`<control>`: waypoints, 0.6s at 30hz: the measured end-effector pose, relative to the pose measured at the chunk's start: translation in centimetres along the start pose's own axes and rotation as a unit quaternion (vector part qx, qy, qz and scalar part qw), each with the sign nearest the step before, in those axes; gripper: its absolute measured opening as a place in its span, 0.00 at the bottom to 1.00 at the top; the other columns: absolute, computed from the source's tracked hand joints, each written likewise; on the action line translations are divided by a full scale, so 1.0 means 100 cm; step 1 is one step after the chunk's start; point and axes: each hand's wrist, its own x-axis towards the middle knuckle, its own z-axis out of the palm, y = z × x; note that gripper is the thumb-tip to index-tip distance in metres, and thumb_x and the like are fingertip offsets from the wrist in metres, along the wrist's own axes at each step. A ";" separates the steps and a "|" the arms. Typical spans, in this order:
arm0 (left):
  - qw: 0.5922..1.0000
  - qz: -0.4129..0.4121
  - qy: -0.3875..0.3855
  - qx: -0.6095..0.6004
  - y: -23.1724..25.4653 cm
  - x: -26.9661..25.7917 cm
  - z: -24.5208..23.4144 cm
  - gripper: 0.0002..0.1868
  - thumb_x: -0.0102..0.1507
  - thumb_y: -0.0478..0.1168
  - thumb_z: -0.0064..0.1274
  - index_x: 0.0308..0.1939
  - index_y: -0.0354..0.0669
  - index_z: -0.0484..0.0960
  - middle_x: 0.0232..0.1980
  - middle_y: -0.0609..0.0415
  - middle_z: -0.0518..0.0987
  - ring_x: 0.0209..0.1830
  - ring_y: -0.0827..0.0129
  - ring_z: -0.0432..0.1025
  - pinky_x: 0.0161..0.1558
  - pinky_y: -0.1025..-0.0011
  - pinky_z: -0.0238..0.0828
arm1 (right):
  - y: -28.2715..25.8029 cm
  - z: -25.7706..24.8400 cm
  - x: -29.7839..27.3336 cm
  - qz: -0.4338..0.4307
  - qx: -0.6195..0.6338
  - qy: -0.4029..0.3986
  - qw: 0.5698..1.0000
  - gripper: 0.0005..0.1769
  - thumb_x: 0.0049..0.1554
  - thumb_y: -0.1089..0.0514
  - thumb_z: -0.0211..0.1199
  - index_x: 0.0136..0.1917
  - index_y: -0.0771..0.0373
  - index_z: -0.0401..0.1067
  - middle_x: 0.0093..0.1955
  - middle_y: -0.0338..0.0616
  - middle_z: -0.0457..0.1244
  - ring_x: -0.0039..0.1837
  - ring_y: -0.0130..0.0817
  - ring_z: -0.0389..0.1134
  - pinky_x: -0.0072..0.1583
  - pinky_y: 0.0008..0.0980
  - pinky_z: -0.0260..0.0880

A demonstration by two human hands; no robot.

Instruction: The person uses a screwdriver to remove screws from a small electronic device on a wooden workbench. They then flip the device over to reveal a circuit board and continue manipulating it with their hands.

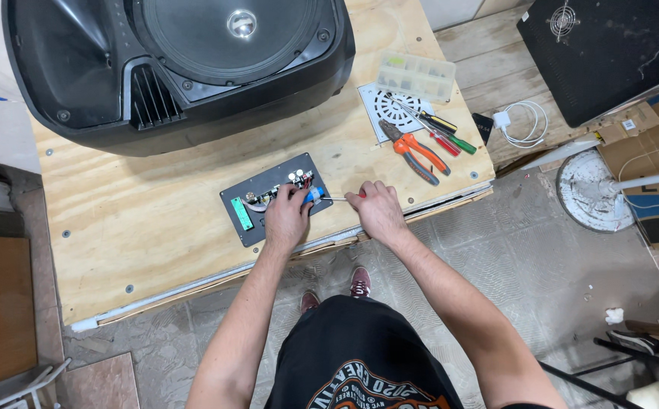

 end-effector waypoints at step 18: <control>0.998 -0.046 0.004 -0.051 -0.005 0.004 -0.012 0.15 0.66 0.51 0.70 0.55 0.62 0.88 0.59 0.70 0.77 0.54 0.57 0.85 0.60 0.58 0.85 | -0.025 0.030 0.015 -0.013 -0.060 0.110 0.992 0.09 0.65 0.48 0.63 0.55 0.39 0.83 0.45 0.39 0.61 0.56 0.43 0.66 0.63 0.53 0.61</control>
